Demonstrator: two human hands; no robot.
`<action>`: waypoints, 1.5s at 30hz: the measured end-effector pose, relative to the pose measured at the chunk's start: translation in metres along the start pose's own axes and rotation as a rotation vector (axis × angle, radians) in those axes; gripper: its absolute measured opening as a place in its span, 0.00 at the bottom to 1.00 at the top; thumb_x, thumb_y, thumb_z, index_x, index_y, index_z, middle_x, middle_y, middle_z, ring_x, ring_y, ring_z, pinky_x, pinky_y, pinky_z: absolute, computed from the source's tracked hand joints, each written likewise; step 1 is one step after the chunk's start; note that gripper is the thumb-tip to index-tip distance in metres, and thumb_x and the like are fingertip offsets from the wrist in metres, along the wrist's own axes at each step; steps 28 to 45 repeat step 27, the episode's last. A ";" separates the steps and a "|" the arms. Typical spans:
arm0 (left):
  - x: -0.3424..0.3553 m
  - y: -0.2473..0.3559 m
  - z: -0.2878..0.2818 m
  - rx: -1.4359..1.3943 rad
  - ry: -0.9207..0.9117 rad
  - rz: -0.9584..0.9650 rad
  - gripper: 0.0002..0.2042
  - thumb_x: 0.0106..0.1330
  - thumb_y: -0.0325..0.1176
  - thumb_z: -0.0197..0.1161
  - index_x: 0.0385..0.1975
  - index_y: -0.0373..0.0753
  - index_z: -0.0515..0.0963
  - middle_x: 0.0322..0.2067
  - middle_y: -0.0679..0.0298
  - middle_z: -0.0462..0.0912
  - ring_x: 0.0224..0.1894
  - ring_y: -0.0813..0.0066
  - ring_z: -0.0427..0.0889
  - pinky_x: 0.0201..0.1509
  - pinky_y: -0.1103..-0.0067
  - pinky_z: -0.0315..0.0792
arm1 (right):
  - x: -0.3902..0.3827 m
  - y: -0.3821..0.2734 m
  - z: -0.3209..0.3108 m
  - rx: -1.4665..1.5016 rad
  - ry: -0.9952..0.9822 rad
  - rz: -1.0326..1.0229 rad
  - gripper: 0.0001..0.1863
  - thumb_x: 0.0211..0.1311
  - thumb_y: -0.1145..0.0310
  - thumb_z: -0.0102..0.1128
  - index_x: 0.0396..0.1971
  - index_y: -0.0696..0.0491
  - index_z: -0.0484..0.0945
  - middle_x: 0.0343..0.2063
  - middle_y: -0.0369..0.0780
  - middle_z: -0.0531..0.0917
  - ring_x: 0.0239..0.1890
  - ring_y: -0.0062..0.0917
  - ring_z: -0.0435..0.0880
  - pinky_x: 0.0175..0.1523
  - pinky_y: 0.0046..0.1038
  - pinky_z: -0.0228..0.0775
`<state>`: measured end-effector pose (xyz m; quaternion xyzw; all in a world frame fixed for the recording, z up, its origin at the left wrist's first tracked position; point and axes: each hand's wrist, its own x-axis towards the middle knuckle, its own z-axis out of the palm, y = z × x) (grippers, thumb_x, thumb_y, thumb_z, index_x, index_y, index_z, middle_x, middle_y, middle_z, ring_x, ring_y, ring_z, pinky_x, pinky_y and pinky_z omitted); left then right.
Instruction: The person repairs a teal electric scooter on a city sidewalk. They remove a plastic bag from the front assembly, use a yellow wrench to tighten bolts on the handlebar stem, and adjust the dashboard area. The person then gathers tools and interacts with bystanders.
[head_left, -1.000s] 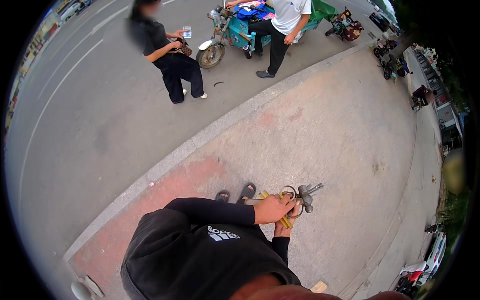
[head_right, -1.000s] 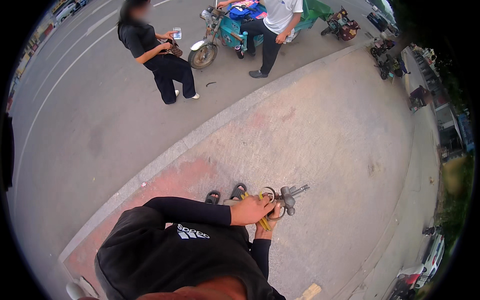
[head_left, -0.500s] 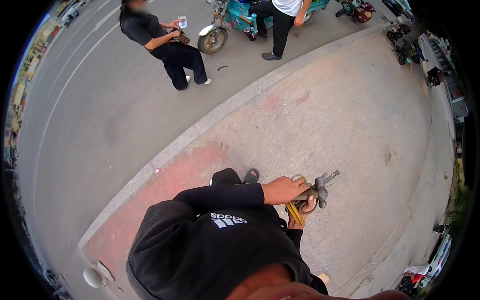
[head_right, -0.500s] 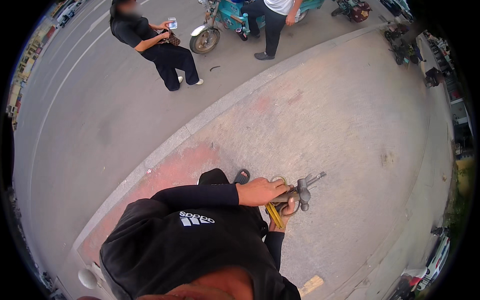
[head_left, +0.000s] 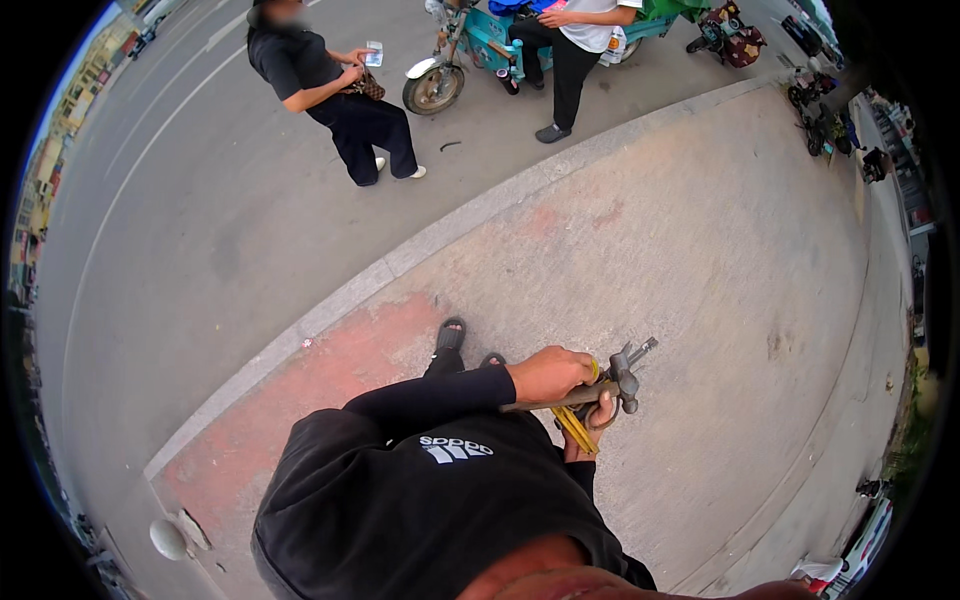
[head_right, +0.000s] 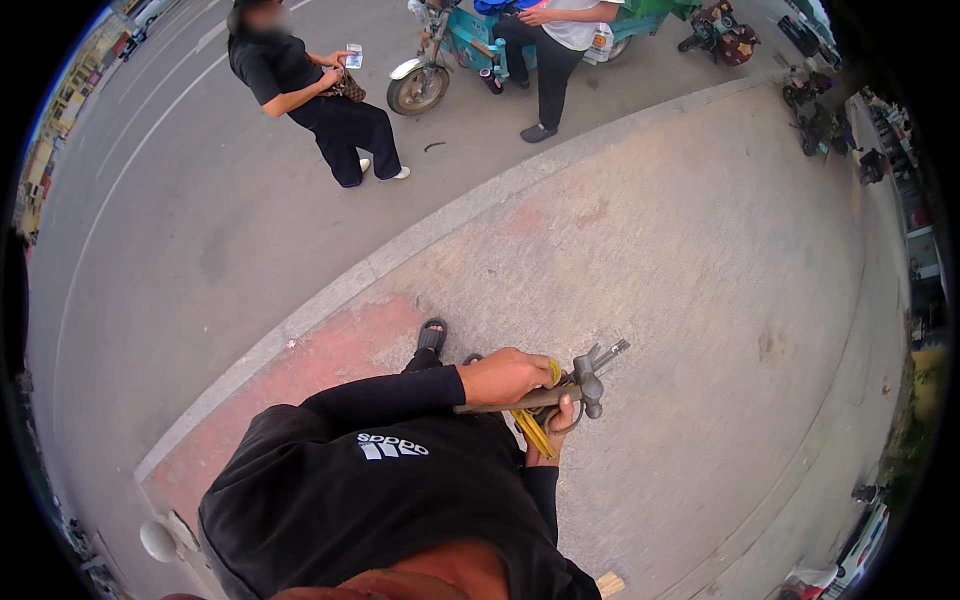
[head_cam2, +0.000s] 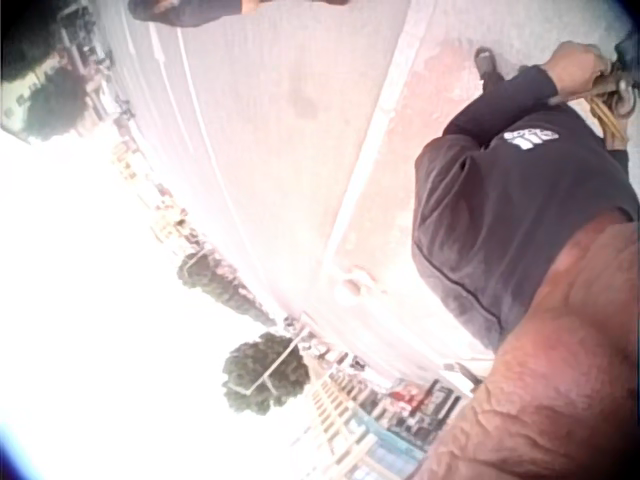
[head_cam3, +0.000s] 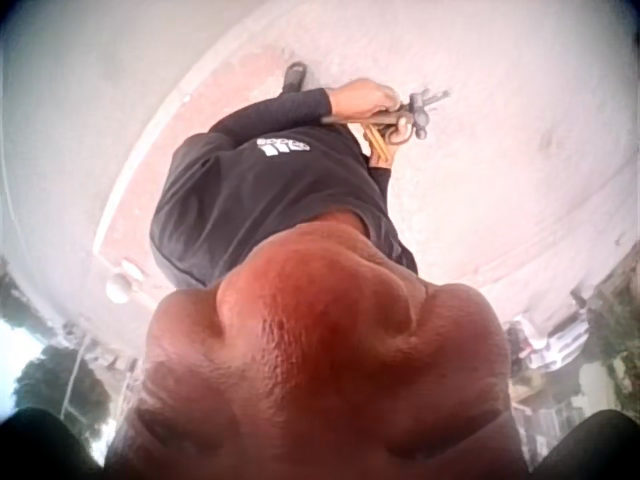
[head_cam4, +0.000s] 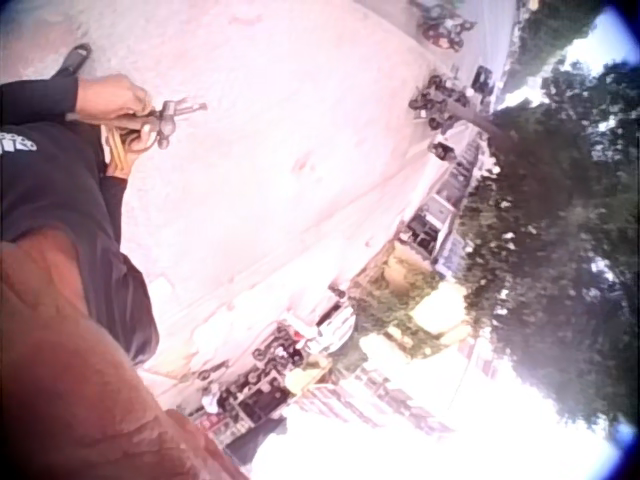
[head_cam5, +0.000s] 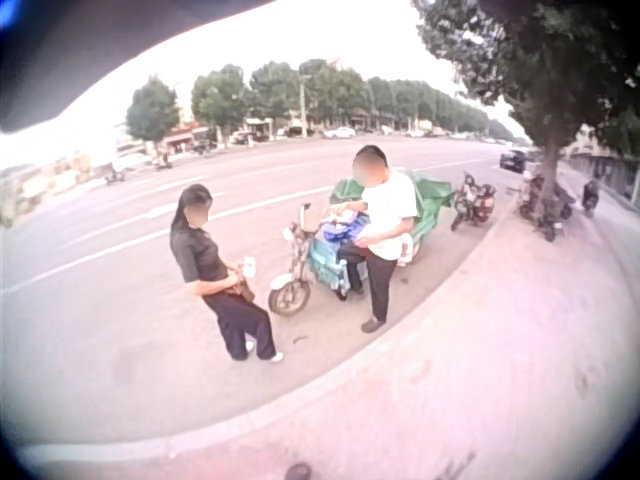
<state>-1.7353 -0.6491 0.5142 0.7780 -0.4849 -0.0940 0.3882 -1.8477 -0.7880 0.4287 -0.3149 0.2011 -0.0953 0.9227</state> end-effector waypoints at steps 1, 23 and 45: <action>0.000 -0.003 0.003 0.015 -0.008 0.027 0.08 0.62 0.31 0.62 0.39 0.39 0.82 0.37 0.59 0.80 0.35 0.56 0.84 0.37 0.67 0.78 | -0.001 -0.004 0.003 -0.017 0.005 0.018 0.30 0.61 0.46 0.62 0.56 0.51 0.72 0.49 0.39 0.79 0.49 0.28 0.81 0.56 0.34 0.74; -0.185 -0.230 0.085 0.338 -0.295 -0.663 0.13 0.60 0.40 0.63 0.35 0.36 0.83 0.37 0.50 0.84 0.41 0.48 0.85 0.46 0.58 0.78 | -0.039 -0.092 -0.211 -0.796 0.177 0.273 0.19 0.51 0.74 0.70 0.43 0.60 0.75 0.30 0.45 0.84 0.34 0.34 0.87 0.42 0.35 0.80; -0.310 -0.266 0.081 0.165 -0.195 -1.347 0.18 0.63 0.41 0.57 0.36 0.31 0.85 0.43 0.43 0.85 0.49 0.45 0.84 0.53 0.58 0.77 | -0.092 -0.061 -0.259 -0.612 0.213 0.609 0.42 0.50 0.75 0.72 0.68 0.51 0.66 0.32 0.43 0.83 0.33 0.36 0.87 0.43 0.38 0.82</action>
